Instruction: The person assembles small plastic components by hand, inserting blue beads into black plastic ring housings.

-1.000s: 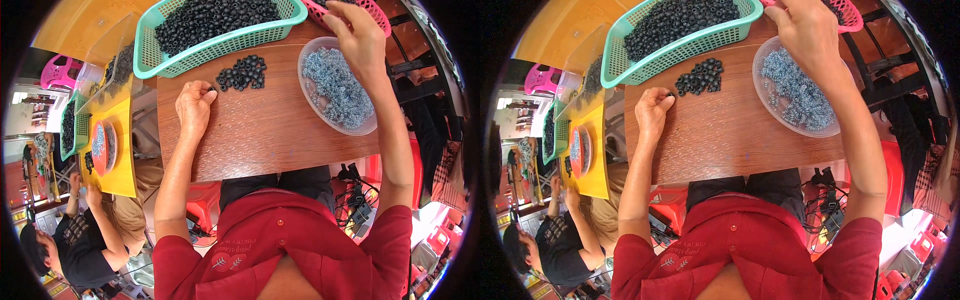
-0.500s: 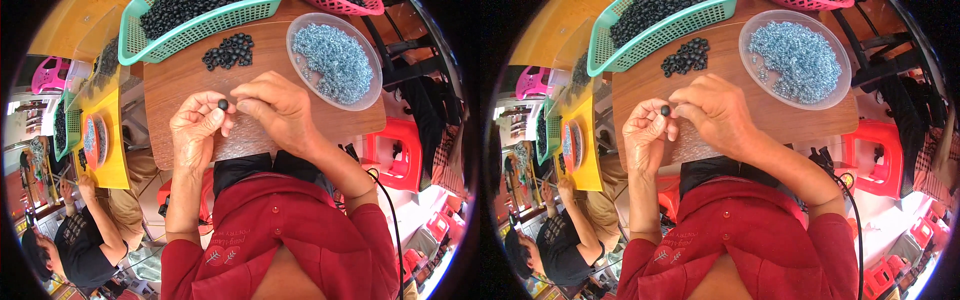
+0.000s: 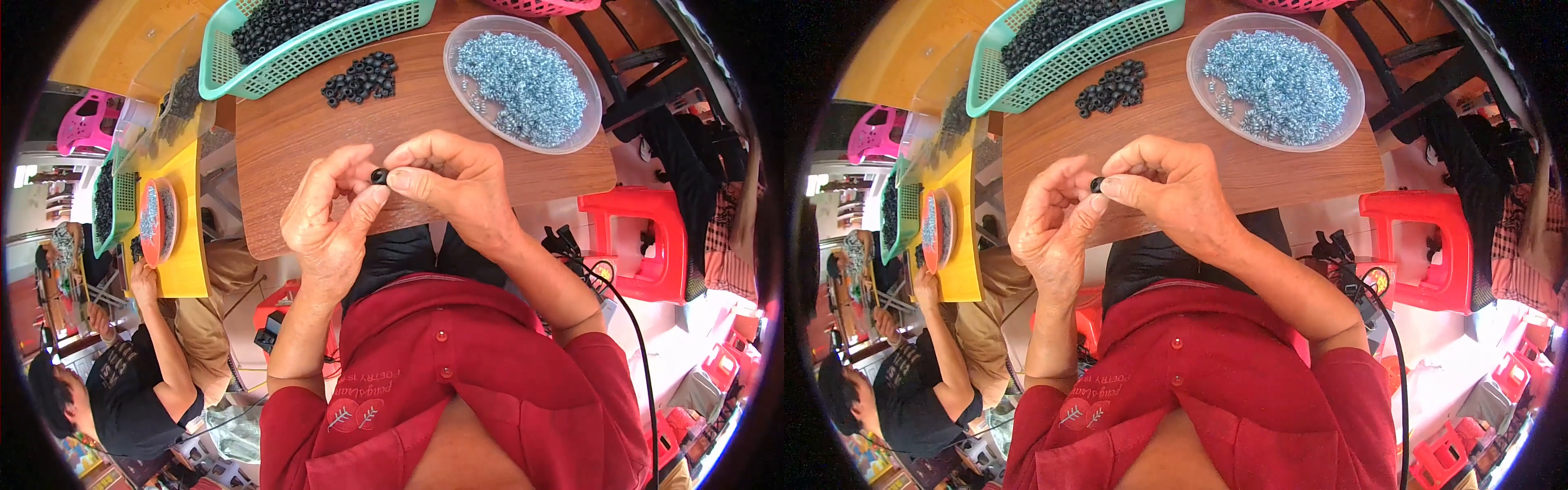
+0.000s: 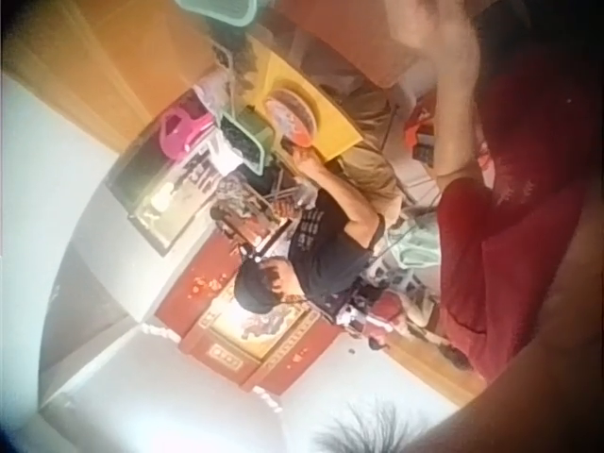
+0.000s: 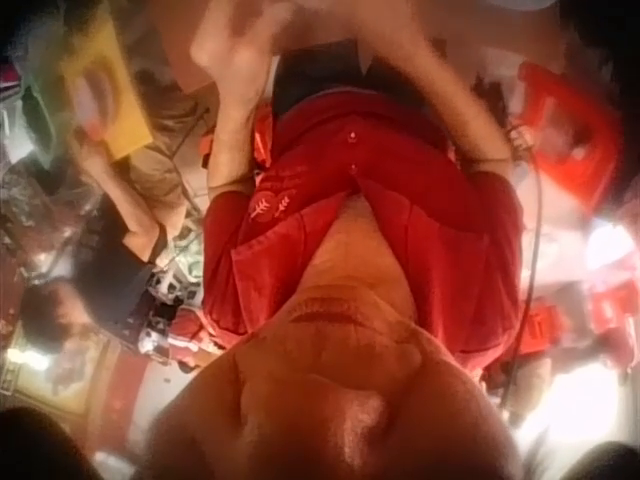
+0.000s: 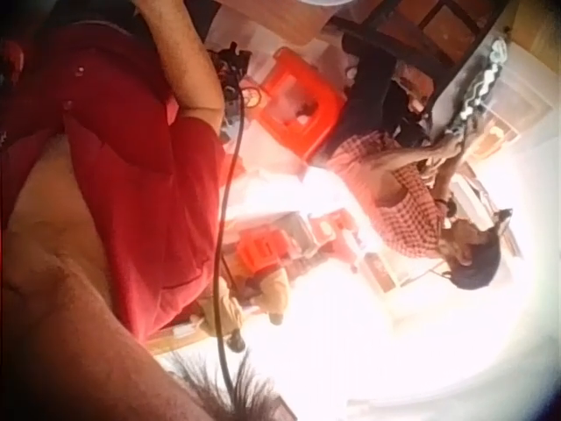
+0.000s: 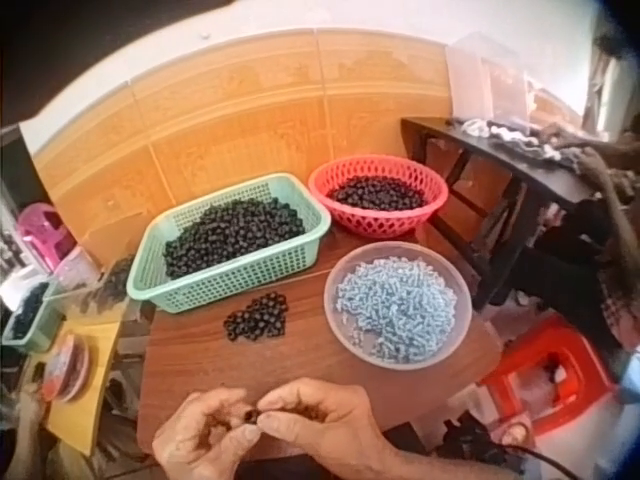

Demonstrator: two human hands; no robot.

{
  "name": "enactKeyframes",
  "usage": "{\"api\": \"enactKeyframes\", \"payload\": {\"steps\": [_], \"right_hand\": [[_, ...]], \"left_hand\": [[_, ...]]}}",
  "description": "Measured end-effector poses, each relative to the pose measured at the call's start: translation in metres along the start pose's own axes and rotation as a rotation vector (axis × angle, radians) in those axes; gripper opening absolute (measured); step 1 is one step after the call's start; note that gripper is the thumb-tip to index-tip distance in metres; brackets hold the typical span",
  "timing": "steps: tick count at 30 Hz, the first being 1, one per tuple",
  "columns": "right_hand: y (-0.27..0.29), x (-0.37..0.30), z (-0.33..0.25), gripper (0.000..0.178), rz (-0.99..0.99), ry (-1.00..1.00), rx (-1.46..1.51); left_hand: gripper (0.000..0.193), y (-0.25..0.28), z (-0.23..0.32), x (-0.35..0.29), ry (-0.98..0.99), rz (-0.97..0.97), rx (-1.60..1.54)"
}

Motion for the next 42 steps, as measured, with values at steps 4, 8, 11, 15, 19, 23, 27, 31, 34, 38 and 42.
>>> {"api": "enactKeyframes", "payload": {"steps": [4, 8, 11, 15, 19, 23, 27, 31, 34, 38, 42], "right_hand": [[0.005, -0.019, -0.003, 0.016, -0.016, -0.026, 0.141], [0.010, -0.037, -0.005, 0.016, -0.033, -0.098, 0.264], [0.011, -0.052, -0.012, 0.015, -0.044, -0.052, 0.329], [0.014, -0.072, -0.016, 0.014, -0.042, -0.042, 0.376], [0.012, -0.085, -0.018, 0.013, -0.044, -0.026, 0.471], [0.010, -0.089, -0.011, 0.013, -0.013, -0.037, 0.494], [0.007, -0.090, -0.005, 0.012, 0.006, -0.101, 0.505], [0.008, -0.087, 0.002, 0.014, -0.024, -0.148, 0.313], [0.021, -0.081, 0.002, 0.010, 0.048, -0.072, 0.076], [0.070, -0.043, -0.014, 0.011, 0.290, 0.326, -0.666], [0.114, 0.017, -0.021, 0.014, 0.325, 0.403, -1.096]], "left_hand": [[0.037, -0.008, 0.017, -0.009, -0.188, -0.003, 0.149], [0.038, -0.014, 0.030, -0.021, -0.234, -0.024, 0.115], [0.039, -0.018, 0.037, -0.030, -0.175, -0.032, -0.034], [0.038, -0.024, 0.047, -0.044, -0.185, -0.050, -0.096], [0.037, -0.028, 0.049, -0.055, -0.095, -0.066, -0.199], [0.029, -0.034, 0.041, -0.064, 0.116, 0.005, -0.475], [0.023, -0.034, 0.026, -0.069, 0.215, 0.050, -0.533], [0.019, -0.035, 0.029, -0.072, 0.204, 0.052, -0.554], [0.021, -0.028, 0.016, -0.076, 0.246, 0.058, -0.519], [0.020, -0.011, 0.002, -0.082, 0.341, 0.092, -0.577], [0.019, -0.007, -0.011, -0.079, 0.396, 0.067, -0.617]]}}
Point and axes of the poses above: each hand's wrist, its own x-axis towards the middle knuckle, its own y-axis out of the back of the hand, z = x × y, the point moved 1 cm from there along x, towards the middle knuckle, and after that the axes turned 6 degrees about -x, right-handed, at the moved point
